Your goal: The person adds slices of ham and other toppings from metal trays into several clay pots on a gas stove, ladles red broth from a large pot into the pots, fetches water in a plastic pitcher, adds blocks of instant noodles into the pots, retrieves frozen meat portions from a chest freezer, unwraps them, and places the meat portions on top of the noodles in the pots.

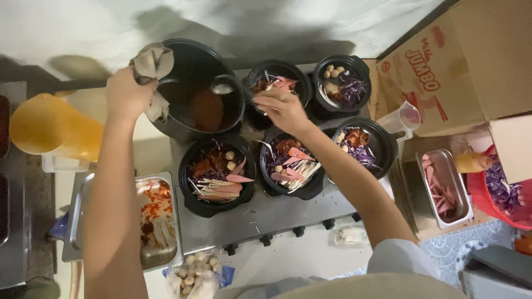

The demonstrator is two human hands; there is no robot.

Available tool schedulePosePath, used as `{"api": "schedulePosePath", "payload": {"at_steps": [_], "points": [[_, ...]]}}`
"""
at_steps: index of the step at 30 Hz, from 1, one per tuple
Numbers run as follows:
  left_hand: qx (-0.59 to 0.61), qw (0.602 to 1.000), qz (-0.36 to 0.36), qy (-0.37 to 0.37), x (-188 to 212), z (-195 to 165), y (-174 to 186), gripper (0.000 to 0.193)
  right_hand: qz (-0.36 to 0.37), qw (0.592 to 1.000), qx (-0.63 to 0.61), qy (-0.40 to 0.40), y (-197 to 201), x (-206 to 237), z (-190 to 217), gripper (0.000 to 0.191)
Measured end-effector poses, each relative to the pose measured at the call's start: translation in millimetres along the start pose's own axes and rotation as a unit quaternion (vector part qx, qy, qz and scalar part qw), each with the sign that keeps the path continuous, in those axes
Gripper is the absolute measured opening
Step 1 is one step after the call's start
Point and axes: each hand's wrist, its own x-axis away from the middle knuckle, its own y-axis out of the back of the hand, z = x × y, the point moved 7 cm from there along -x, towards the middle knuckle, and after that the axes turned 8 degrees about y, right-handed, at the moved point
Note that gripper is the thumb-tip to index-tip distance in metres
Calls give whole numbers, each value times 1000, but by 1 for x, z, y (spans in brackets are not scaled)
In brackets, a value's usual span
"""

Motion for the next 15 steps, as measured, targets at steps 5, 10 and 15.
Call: {"api": "schedulePosePath", "payload": {"at_steps": [5,10,15], "points": [[-3,1000,-10,-5,-1,-5,2,34,45,995,14,-82,-69,-6,-19,17],[-23,1000,-14,-6,0,-8,4,35,64,947,27,-312,-102,19,-57,23],[-23,1000,-11,-8,1,-13,4,35,-72,902,-61,-420,-83,37,-75,28]]}}
